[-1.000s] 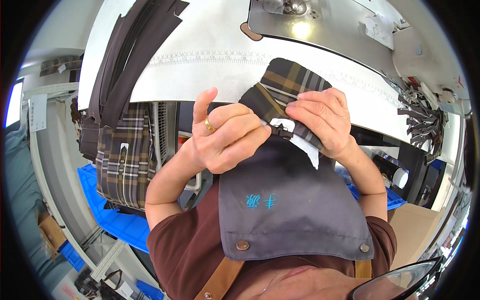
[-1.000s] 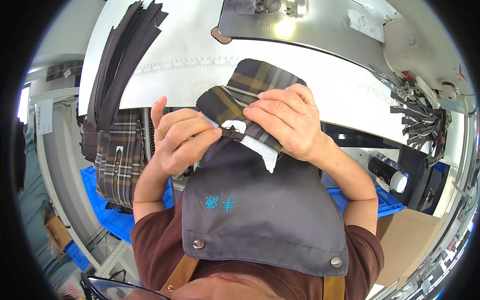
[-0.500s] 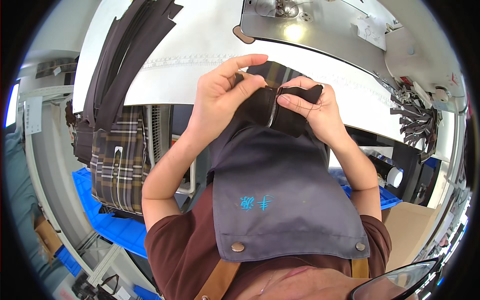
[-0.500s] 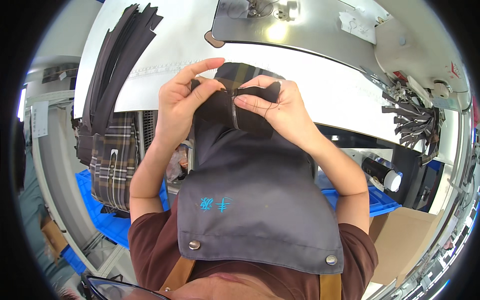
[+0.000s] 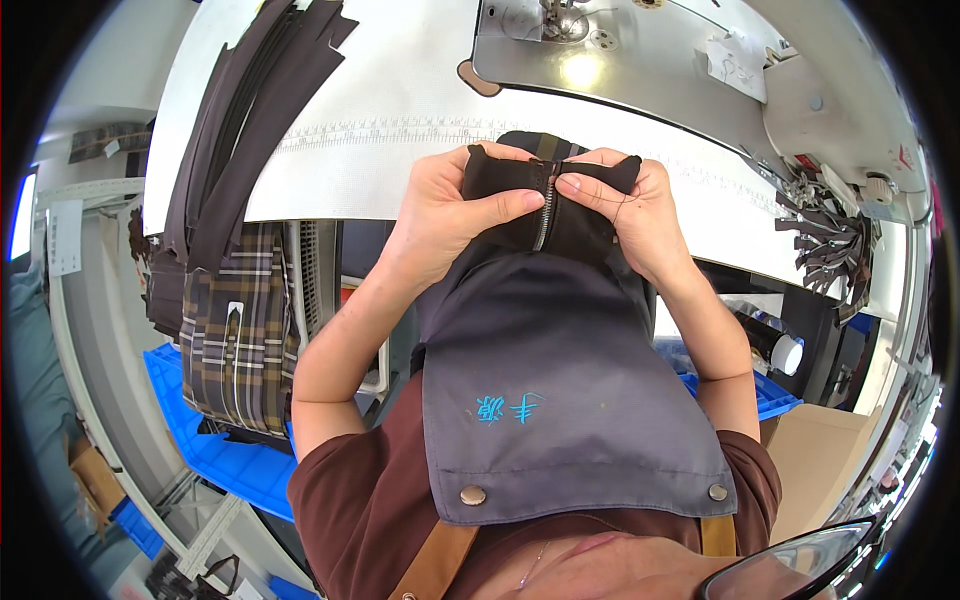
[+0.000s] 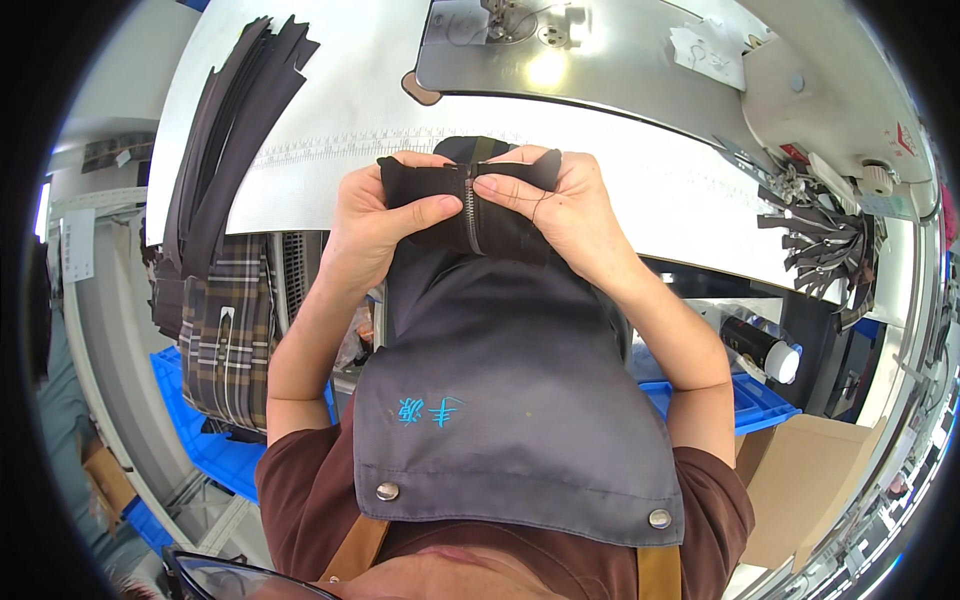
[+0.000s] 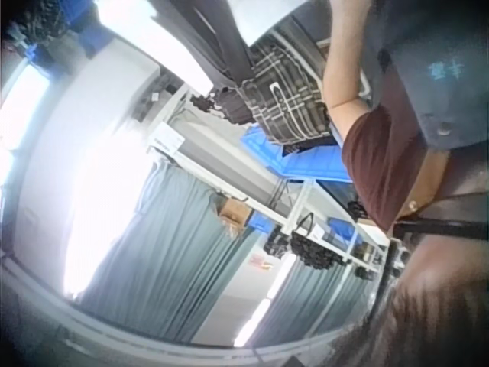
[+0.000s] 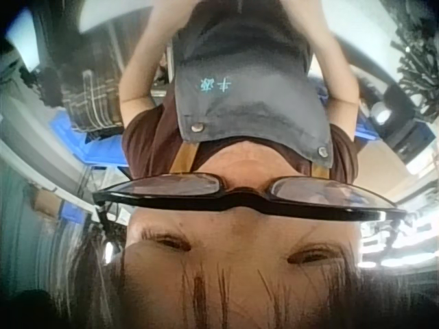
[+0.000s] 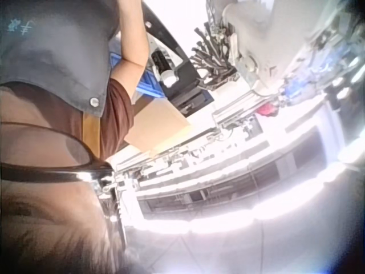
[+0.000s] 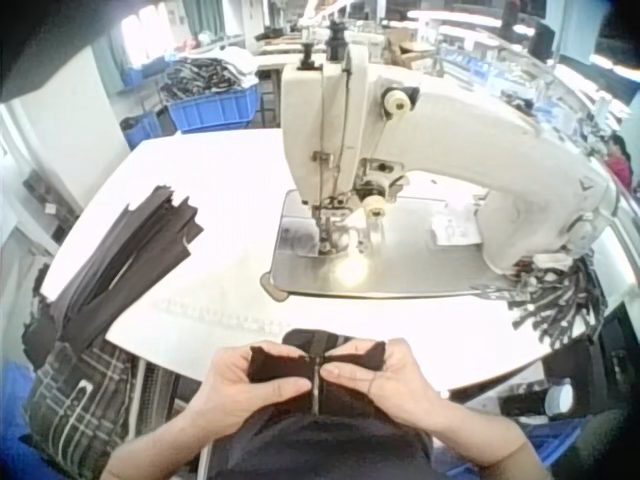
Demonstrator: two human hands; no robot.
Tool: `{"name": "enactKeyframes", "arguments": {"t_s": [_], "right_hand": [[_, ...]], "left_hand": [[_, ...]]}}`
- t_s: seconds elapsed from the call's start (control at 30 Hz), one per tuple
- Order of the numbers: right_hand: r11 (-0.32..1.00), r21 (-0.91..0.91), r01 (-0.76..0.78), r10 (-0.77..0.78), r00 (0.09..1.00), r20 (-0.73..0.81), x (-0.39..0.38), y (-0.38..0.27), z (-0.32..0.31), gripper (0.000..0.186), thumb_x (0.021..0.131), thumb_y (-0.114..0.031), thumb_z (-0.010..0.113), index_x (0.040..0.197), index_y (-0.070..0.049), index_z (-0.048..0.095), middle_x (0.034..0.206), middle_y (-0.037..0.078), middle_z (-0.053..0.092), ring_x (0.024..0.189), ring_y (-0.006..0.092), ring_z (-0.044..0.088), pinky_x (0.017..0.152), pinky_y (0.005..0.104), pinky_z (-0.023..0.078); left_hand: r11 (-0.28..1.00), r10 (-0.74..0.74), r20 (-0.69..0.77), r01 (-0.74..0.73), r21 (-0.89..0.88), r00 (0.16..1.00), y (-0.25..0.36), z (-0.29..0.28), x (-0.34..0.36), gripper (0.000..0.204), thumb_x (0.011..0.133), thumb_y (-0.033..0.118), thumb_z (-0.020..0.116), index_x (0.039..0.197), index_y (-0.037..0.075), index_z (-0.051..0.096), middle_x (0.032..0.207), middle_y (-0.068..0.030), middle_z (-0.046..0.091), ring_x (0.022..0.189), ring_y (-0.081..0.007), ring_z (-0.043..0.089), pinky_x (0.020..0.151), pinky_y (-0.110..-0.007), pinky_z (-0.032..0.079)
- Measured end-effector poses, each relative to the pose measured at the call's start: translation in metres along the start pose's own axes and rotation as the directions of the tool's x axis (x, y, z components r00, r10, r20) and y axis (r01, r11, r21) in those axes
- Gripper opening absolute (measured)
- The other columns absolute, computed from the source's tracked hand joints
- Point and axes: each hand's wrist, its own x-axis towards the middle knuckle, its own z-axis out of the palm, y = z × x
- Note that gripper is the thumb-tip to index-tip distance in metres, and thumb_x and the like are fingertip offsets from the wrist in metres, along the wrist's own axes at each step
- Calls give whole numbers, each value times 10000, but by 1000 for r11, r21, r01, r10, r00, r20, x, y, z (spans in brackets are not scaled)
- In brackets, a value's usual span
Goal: The person sews zippers onto plaid fabric pouches using an industrial sewing machine. They align the zipper tape with the fabric edges, guide the material under the needle, and stitch along the zipper teeth. The person handles multiple pouches sequentially, inspecting the stitching and adjusting the fabric as needed.
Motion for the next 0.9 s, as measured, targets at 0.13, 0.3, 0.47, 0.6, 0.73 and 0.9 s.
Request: {"name": "enactKeyframes", "arguments": {"t_s": [0.13, 0.3, 0.47, 0.6, 0.73, 0.9], "right_hand": [[1000, 3, -3, 3, 1000, -4, 0, 0, -1, 94, 860, -52, 674, 908, 24, 697, 822, 35, 685, 768, 73, 609, 688, 209, 487], [999, 24, -21, 21, 999, -26, 0, 2, -3, 159, 903, -132, 642, 891, 17, 696, 781, 9, 657, 737, 52, 565, 670, 203, 457], [999, 32, 12, -11, 1000, -12, 0, 6, -6, 283, 953, -233, 577, 887, 22, 682, 762, -14, 610, 711, 38, 504, 639, 212, 416], [999, 22, -48, 48, 999, -12, 1, 3, -7, 278, 951, -225, 570, 928, 28, 683, 819, 22, 661, 753, 62, 571, 692, 213, 456], [996, 59, -69, 70, 997, -15, 0, -6, -3, 290, 944, -250, 589, 932, 26, 681, 796, 12, 640, 732, 54, 533, 667, 215, 434], [964, -267, 0, -12, 999, -41, -4, -11, -3, 214, 896, -191, 649, 955, 10, 696, 808, 9, 654, 735, 74, 550, 687, 219, 441]], "left_hand": [[999, -2, -31, 1, -43, 1000, -5, 0, 0, 271, 774, -36, 717, 1034, -27, 640, 937, -68, 680, 829, -103, 629, 776, -238, 507], [997, 23, -41, -26, -70, 999, -7, 1, 1, 252, 780, -28, 717, 1021, -19, 647, 936, -64, 679, 842, -106, 627, 786, -244, 502], [998, 43, -48, -45, -45, 998, -7, 2, 2, 256, 810, 5, 711, 1049, -41, 629, 937, -72, 680, 822, -99, 633, 748, -248, 528], [997, 30, -66, -35, -75, 997, -10, 3, 1, 233, 787, -21, 711, 1012, -20, 647, 934, -60, 678, 844, -104, 623, 792, -247, 497], [996, 48, -67, -53, -70, 997, -8, 4, 2, 224, 809, -1, 704, 1021, -32, 635, 928, -59, 675, 827, -97, 625, 765, -244, 513], [994, 90, -63, -94, -55, 994, -9, 8, 4, 225, 813, 11, 704, 1025, -20, 633, 930, -47, 665, 828, -107, 624, 766, -249, 516]]}}
